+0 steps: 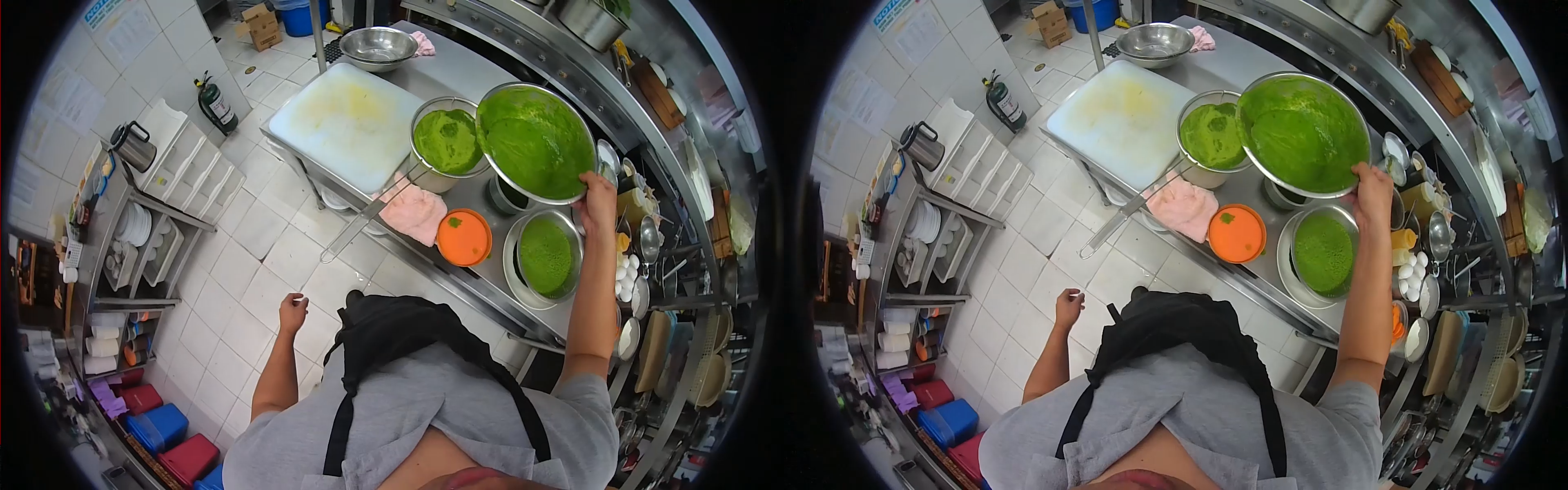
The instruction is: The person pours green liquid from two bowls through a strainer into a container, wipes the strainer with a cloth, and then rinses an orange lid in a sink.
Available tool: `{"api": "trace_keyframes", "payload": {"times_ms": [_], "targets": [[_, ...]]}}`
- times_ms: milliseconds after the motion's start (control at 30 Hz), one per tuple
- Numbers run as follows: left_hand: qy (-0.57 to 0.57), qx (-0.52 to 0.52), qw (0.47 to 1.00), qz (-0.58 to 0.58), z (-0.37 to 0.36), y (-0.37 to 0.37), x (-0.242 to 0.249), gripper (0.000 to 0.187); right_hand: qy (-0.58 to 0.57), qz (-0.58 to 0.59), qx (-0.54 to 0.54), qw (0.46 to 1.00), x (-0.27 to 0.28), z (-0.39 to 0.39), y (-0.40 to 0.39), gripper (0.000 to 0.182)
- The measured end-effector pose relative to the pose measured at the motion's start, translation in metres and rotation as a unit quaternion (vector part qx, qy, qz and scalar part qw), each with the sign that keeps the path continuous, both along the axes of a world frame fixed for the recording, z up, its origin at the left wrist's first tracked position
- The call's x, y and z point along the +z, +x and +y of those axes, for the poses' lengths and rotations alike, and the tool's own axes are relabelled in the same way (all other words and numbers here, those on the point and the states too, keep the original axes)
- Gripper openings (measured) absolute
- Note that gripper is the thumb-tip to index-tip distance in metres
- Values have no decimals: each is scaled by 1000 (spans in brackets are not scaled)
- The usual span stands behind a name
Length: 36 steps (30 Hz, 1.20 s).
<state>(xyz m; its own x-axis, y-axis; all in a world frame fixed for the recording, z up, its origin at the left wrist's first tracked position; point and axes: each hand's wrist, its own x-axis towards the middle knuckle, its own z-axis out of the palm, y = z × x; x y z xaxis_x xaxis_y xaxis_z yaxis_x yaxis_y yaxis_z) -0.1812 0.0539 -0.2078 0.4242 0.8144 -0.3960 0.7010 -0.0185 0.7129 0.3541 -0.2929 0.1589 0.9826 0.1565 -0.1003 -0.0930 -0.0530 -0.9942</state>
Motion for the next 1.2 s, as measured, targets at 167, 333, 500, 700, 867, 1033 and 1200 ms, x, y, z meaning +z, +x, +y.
{"api": "trace_keyframes", "payload": {"times_ms": [167, 333, 500, 700, 867, 1033, 1200], "targets": [[-93, 93, 988, -79, 12, 10, -1, 25, -69, -29, 20, 997, 11, 34, 21, 16], [-104, 102, 988, -45, 1, -32, -44, 25, -116, -56, 37, 991, 17, 51, 39, 20], [-216, 158, 959, 92, -32, -104, -80, 28, -133, -72, 59, 987, 25, 66, 48, 19], [-274, 219, 926, 141, -53, -137, -78, 26, -168, -82, 77, 979, 30, 75, 61, 21], [-255, 222, 936, 96, -45, -118, -71, 28, -177, -101, 84, 975, 34, 83, 63, 19], [-237, 197, 950, 56, -30, -87, -63, 28, -196, -126, 87, 968, 35, 89, 64, 18], [-237, 193, 951, 44, -27, -81, -61, 28, -225, -137, 86, 961, 36, 92, 65, 19]]}}
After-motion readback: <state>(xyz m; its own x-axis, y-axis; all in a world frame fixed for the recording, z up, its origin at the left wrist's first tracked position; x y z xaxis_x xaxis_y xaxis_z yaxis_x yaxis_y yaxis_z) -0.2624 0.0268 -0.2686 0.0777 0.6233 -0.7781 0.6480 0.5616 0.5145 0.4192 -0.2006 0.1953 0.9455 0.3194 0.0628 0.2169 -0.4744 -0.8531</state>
